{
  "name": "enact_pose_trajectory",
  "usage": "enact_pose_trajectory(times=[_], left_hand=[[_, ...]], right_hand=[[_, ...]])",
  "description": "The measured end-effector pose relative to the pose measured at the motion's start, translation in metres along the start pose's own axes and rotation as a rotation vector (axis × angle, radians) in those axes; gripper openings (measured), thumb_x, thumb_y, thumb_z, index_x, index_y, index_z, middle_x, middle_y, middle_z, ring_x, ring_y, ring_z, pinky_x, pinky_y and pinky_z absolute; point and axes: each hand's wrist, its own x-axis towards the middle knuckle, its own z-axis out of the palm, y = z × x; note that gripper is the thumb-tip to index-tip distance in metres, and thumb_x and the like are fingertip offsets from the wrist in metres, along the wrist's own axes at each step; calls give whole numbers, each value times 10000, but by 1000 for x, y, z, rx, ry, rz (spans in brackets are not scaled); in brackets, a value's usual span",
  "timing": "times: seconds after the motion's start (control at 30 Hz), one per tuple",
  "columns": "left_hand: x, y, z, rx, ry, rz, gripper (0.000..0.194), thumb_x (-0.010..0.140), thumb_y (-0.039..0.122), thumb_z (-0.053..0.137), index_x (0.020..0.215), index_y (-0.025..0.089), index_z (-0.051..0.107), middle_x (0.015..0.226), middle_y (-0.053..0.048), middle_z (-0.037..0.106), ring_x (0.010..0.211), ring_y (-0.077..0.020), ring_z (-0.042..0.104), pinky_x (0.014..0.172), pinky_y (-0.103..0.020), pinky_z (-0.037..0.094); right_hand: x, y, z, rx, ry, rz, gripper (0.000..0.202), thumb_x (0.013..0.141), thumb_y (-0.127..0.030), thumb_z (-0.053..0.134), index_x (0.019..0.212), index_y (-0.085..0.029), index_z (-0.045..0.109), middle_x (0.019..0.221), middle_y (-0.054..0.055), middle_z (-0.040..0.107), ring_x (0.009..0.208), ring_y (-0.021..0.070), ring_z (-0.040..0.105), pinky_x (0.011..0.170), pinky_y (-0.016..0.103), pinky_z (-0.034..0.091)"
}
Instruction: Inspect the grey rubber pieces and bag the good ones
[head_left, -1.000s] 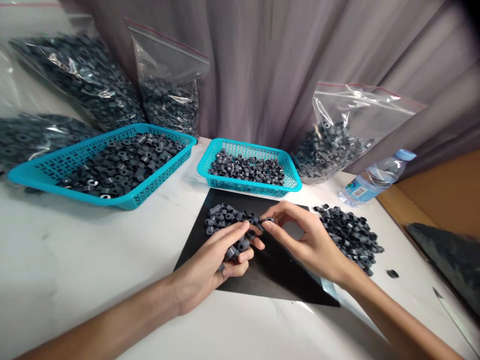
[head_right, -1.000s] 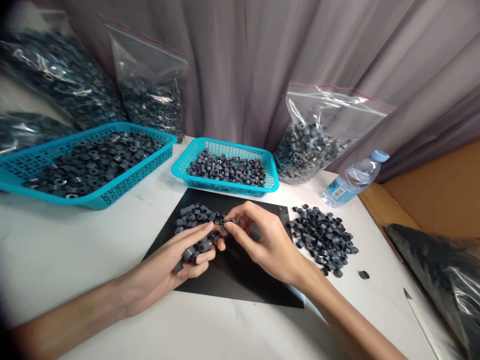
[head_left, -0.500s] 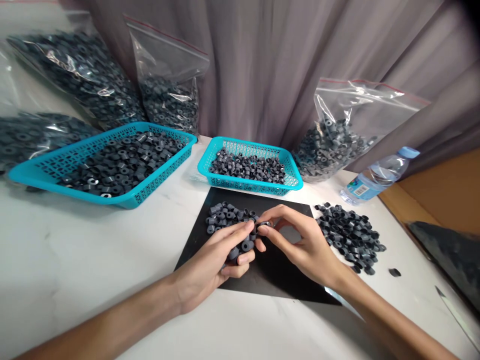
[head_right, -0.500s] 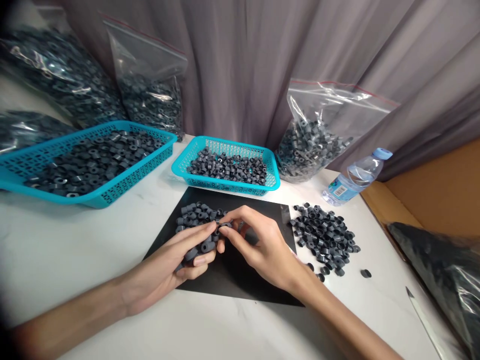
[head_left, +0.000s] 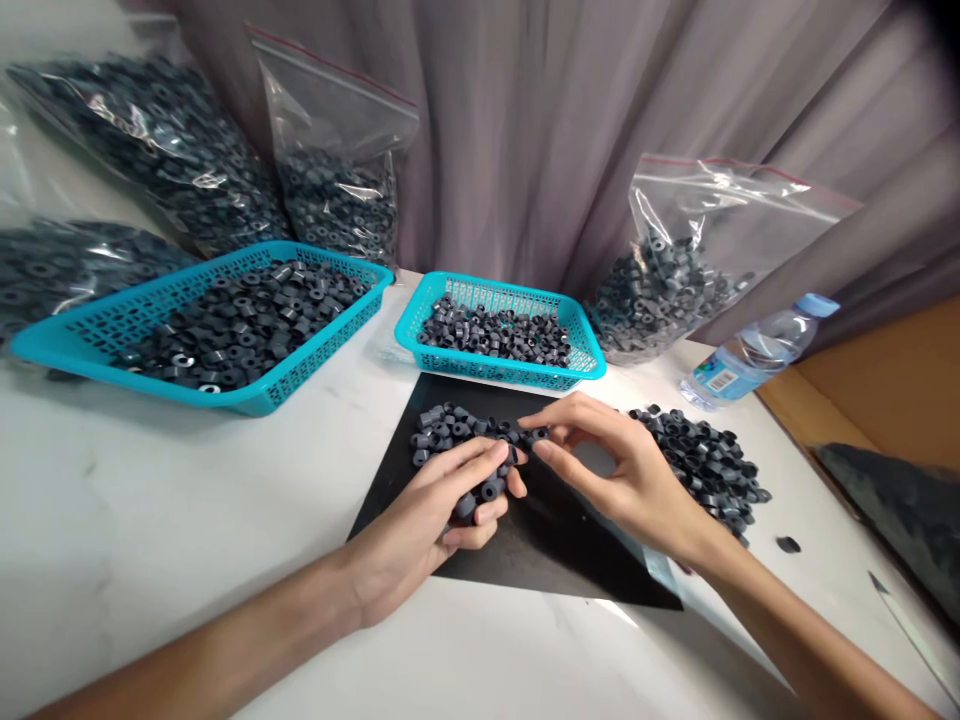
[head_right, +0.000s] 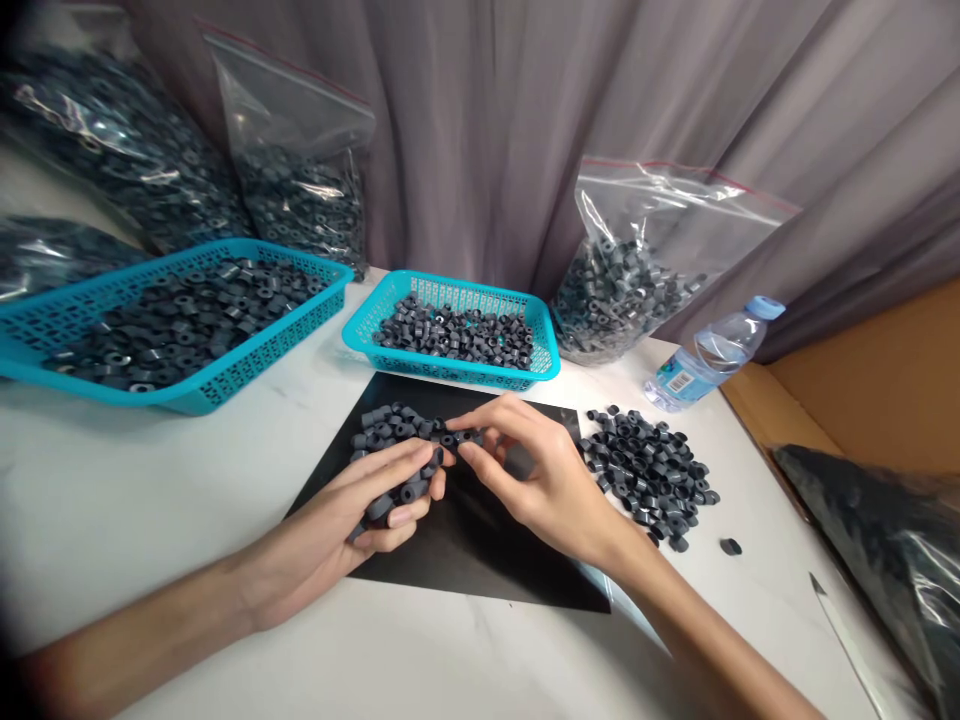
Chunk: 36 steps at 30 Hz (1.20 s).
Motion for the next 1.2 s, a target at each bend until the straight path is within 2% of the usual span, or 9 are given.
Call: enact_pose_trajectory(times=[0.2, 0.43, 0.6, 0.73, 0.9, 1.03, 1.2], left_hand=[[0, -1, -1, -18, 24, 9, 173, 977, 314, 550, 922, 153, 579, 836, -18, 559, 574, -33, 367, 454, -171, 158], [-1, -3, 1, 18, -32, -35, 198, 981, 356, 537, 946, 163, 562, 840, -14, 542, 603, -48, 367, 470, -186, 155], [-3, -4, 1, 48, -71, -49, 215, 980, 376, 535, 938, 166, 559, 886, -21, 537, 611, -49, 339, 482, -201, 138], [-3, -3, 0, 55, -79, -49, 233, 979, 394, 537, 956, 164, 565, 884, -15, 519, 618, -48, 329, 495, -208, 139], [-1, -1, 1, 71, -70, -34, 244, 979, 407, 532, 927, 171, 553, 883, -13, 530, 618, -52, 329, 501, -219, 135], [-1, 0, 2, 89, -51, -25, 231, 985, 393, 521, 922, 174, 560, 877, -12, 537, 615, -56, 341, 510, -229, 147], [-2, -1, 2, 89, -19, -24, 228, 979, 384, 531, 907, 172, 574, 861, -9, 532, 613, -56, 354, 509, -226, 158]], right_hand=[[-4, 1, 9, 88, 7, 52, 195, 937, -284, 643, 1121, -219, 655, 982, 36, 671, 792, 154, 619, 747, 304, 521], [-3, 1, 21, 263, 12, 133, 153, 916, -313, 675, 1028, -210, 663, 955, 30, 676, 799, 149, 625, 744, 290, 525], [-1, 8, 23, 405, 32, 227, 190, 873, -343, 722, 969, -196, 649, 819, 0, 637, 669, 114, 568, 597, 236, 491], [0, 11, 23, 532, 35, 252, 201, 867, -333, 729, 990, -201, 641, 820, 1, 654, 666, 106, 569, 552, 207, 481], [0, 9, 24, 601, 23, 240, 204, 847, -316, 753, 986, -203, 656, 878, 18, 658, 748, 126, 606, 595, 223, 506], [-1, 9, 29, 652, 17, 273, 223, 849, -355, 746, 971, -200, 640, 845, 6, 631, 702, 115, 589, 595, 231, 502], [-2, 11, 31, 680, -16, 280, 227, 842, -352, 754, 952, -199, 626, 904, 23, 640, 717, 121, 607, 608, 244, 503]])
